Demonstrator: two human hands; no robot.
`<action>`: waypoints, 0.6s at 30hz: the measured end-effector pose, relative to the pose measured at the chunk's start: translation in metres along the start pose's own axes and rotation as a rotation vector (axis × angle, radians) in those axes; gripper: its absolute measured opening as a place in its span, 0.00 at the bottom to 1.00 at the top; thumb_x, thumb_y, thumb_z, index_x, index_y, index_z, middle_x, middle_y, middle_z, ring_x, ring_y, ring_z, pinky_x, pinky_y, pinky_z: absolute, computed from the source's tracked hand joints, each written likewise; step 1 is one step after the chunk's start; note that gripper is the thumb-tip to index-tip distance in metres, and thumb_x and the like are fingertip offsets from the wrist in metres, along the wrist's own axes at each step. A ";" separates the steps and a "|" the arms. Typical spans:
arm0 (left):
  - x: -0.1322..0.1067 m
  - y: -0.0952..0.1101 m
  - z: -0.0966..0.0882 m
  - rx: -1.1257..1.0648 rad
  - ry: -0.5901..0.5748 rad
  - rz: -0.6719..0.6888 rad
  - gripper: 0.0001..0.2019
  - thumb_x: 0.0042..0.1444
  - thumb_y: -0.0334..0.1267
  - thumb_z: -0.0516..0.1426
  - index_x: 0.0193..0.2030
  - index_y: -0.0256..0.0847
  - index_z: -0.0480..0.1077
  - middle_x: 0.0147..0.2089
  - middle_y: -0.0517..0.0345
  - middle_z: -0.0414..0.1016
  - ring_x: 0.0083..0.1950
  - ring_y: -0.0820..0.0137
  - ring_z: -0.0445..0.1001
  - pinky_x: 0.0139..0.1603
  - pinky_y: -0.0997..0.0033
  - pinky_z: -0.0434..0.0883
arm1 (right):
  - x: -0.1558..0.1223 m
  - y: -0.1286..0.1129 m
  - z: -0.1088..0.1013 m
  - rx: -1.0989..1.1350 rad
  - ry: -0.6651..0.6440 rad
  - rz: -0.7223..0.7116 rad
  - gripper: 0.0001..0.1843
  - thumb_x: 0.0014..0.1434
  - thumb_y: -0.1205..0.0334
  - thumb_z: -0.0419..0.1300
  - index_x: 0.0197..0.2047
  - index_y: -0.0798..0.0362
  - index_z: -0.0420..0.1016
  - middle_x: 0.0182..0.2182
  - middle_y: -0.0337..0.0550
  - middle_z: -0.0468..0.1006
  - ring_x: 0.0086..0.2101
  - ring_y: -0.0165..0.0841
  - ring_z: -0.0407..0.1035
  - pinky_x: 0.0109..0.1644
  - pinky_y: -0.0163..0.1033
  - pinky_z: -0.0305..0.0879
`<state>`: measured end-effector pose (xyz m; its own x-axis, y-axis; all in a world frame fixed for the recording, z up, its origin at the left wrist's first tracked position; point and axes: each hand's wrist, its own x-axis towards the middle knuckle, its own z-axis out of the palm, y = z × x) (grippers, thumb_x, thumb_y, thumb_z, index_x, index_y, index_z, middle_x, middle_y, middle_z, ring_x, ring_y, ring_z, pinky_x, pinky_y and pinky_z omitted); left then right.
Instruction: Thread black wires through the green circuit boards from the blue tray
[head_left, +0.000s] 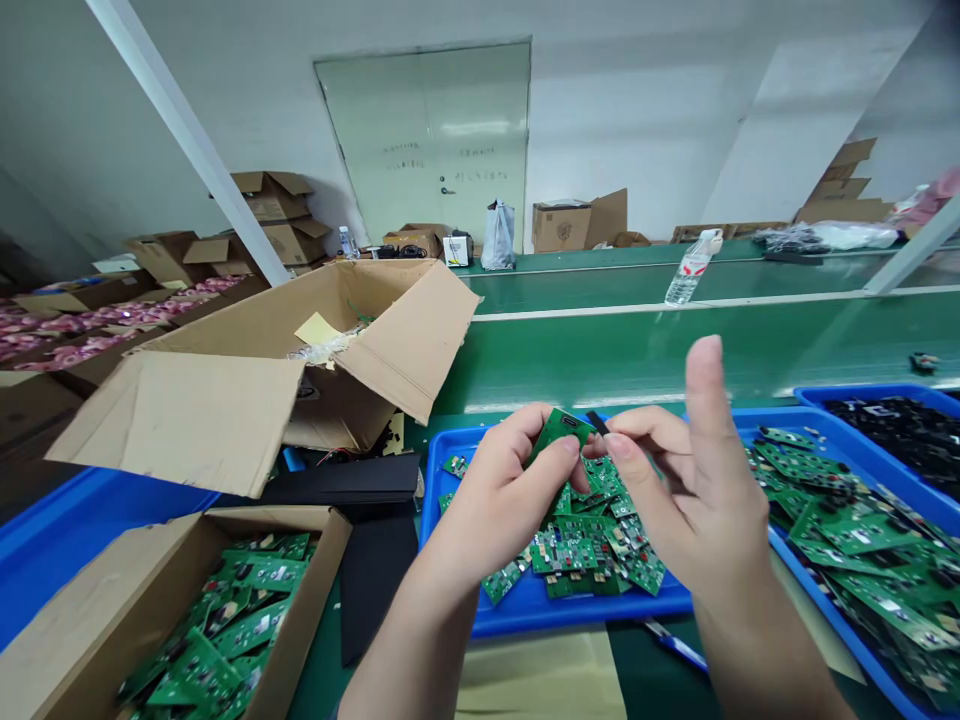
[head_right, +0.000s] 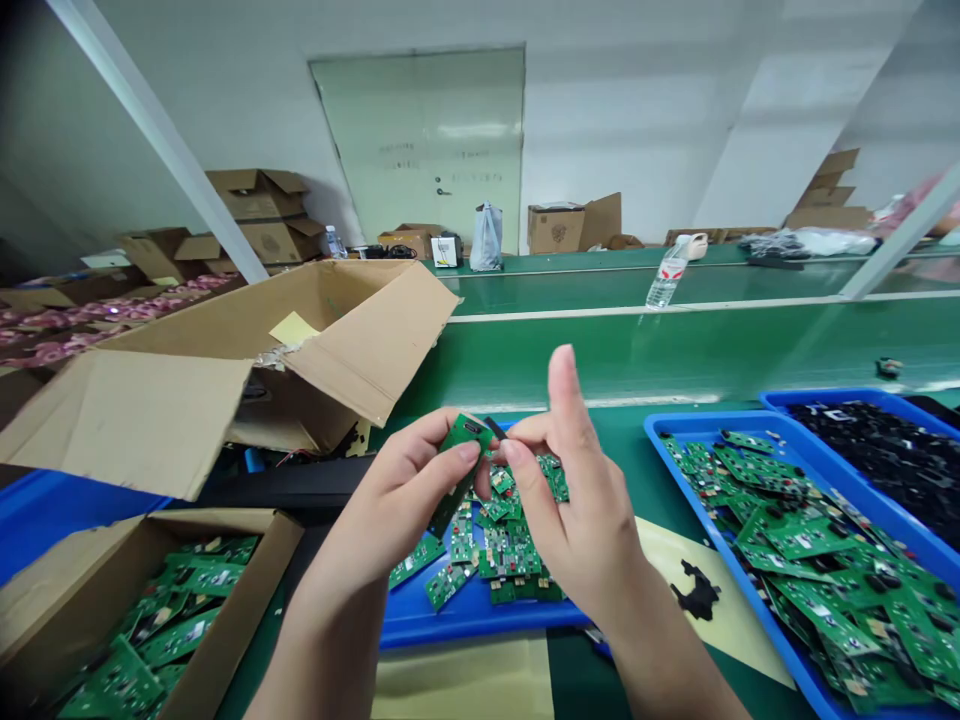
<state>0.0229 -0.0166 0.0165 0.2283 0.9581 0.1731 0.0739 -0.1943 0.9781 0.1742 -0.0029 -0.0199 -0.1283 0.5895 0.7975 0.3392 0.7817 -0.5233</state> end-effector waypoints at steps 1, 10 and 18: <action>0.000 0.000 0.000 0.030 0.002 0.001 0.09 0.58 0.36 0.51 0.27 0.38 0.65 0.25 0.60 0.67 0.28 0.75 0.64 0.31 0.77 0.63 | 0.000 0.000 0.000 -0.016 -0.006 -0.035 0.38 0.64 0.71 0.51 0.70 0.44 0.35 0.32 0.40 0.76 0.31 0.32 0.70 0.39 0.39 0.72; 0.000 -0.006 0.000 0.130 -0.053 -0.045 0.09 0.62 0.37 0.46 0.32 0.40 0.63 0.28 0.64 0.60 0.30 0.74 0.59 0.31 0.72 0.60 | 0.006 0.004 -0.005 -0.136 -0.172 -0.173 0.40 0.61 0.75 0.52 0.70 0.42 0.39 0.52 0.45 0.74 0.33 0.32 0.72 0.40 0.40 0.72; -0.002 -0.006 0.004 0.131 -0.021 -0.024 0.12 0.65 0.38 0.43 0.30 0.42 0.59 0.28 0.65 0.60 0.30 0.75 0.60 0.33 0.71 0.59 | 0.006 0.004 -0.003 -0.155 -0.162 -0.132 0.38 0.61 0.75 0.52 0.69 0.44 0.41 0.40 0.42 0.79 0.31 0.32 0.71 0.40 0.39 0.71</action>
<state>0.0256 -0.0177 0.0098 0.2447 0.9586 0.1459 0.2056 -0.1983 0.9583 0.1774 0.0028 -0.0160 -0.3246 0.5191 0.7907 0.4469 0.8209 -0.3554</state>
